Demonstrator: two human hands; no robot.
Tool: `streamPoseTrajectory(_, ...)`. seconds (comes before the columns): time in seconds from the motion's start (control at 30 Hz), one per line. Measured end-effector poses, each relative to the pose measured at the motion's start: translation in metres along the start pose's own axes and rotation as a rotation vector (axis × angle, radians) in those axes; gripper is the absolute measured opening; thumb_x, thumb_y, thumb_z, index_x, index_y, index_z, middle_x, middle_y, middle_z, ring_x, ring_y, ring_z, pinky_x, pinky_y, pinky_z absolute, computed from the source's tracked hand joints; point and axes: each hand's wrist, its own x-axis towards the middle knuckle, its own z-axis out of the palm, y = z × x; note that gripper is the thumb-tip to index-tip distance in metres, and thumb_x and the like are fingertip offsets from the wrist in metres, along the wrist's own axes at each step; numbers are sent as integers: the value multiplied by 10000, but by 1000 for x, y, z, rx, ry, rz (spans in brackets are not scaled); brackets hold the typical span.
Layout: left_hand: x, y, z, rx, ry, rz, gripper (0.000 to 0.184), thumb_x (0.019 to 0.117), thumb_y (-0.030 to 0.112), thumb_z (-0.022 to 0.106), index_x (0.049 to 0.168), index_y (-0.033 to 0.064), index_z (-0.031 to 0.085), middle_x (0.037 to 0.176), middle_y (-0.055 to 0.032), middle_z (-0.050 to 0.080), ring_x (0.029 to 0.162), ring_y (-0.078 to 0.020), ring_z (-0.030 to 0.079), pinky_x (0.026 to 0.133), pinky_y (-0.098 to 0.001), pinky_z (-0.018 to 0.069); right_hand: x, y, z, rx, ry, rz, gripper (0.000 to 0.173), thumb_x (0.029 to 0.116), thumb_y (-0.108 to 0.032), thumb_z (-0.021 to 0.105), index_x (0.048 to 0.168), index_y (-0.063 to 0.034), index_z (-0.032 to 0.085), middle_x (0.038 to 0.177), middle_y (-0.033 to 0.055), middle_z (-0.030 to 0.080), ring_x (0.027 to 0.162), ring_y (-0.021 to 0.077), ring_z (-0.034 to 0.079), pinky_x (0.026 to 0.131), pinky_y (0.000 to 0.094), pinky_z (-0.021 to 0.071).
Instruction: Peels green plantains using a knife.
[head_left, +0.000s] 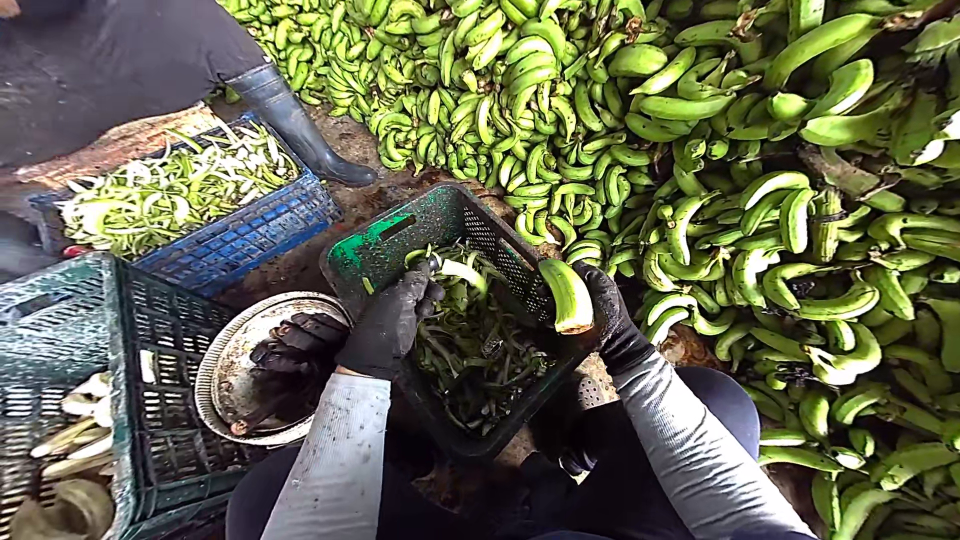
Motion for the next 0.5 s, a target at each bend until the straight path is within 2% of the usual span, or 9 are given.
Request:
streamPoseTrajectory(0.03, 4, -5, -2, -48, -17, -8, 214, 1092, 349, 469, 1213, 233, 601, 771, 60, 552, 557, -26, 456, 489, -163, 393, 1, 1, 1, -4, 11, -12, 284, 1048, -261, 381, 1075, -119, 626, 889, 27, 688, 799, 119, 677, 707, 317, 597)
streamPoseTrajectory(0.1, 13, -21, -7, -14, -23, -91, 395, 1087, 332, 487, 1476, 266, 502, 860, 14, 583, 603, -66, 482, 535, -226, 430, 3, 3, 3, 115, 37, 48, 340, 1061, -297, 342, 1084, -108, 623, 895, 52, 691, 797, 148, 680, 704, 336, 595)
streamPoseTrajectory(0.13, 17, -29, -8, 11, -25, -133, 439, 1086, 327, 487, 1519, 256, 468, 879, 0, 586, 608, -76, 480, 541, -244, 429, 5, 1, 6, 156, 63, 68, 358, 1058, -313, 332, 1078, -109, 625, 881, 56, 690, 777, 158, 681, 682, 344, 596)
streamPoseTrajectory(0.2, 19, -34, -3, -77, -44, -166, 353, 1086, 314, 478, 1417, 216, 552, 785, 17, 539, 553, -66, 464, 495, -218, 418, 6, -2, 10, 206, 118, 88, 390, 1066, -363, 315, 1082, -117, 616, 841, 55, 679, 712, 164, 669, 608, 341, 582)
streamPoseTrajectory(0.23, 17, -32, 2, -156, -60, -188, 249, 1087, 334, 465, 1238, 196, 607, 724, 37, 506, 521, -58, 443, 477, -201, 413, 5, -2, 9, 207, 132, 105, 402, 1064, -400, 308, 1091, -131, 606, 831, 46, 670, 689, 155, 660, 581, 331, 573)
streamPoseTrajectory(0.27, 14, -32, 6, -234, -80, -216, 249, 1092, 350, 432, 1086, 179, 614, 689, 49, 491, 513, -58, 446, 491, -204, 439, 4, -2, 7, 211, 139, 129, 428, 1058, -444, 306, 1099, -139, 603, 818, 43, 662, 662, 151, 651, 554, 322, 565)
streamPoseTrajectory(0.33, 10, -32, 11, -375, -88, -265, 367, 1107, 372, 364, 925, 145, 587, 687, 27, 524, 540, -93, 505, 558, -261, 520, 7, -4, 5, 243, 144, 170, 449, 1049, -490, 327, 1107, -142, 605, 800, 47, 648, 625, 152, 638, 521, 320, 554)
streamPoseTrajectory(0.43, 4, -28, 12, -491, -146, -225, 407, 1114, 360, 332, 995, 126, 643, 685, 14, 574, 543, -93, 555, 561, -267, 557, 10, -5, 9, 289, 140, 158, 424, 1054, -452, 330, 1110, -135, 605, 815, 51, 658, 660, 157, 655, 558, 333, 573)
streamPoseTrajectory(0.5, 3, -29, 14, -278, -117, -265, 280, 1105, 322, 412, 1116, 145, 628, 707, -5, 561, 541, -100, 513, 538, -266, 506, 7, -5, 12, 332, 147, 156, 396, 1044, -440, 331, 1112, -148, 590, 843, 47, 666, 701, 163, 669, 595, 348, 584)
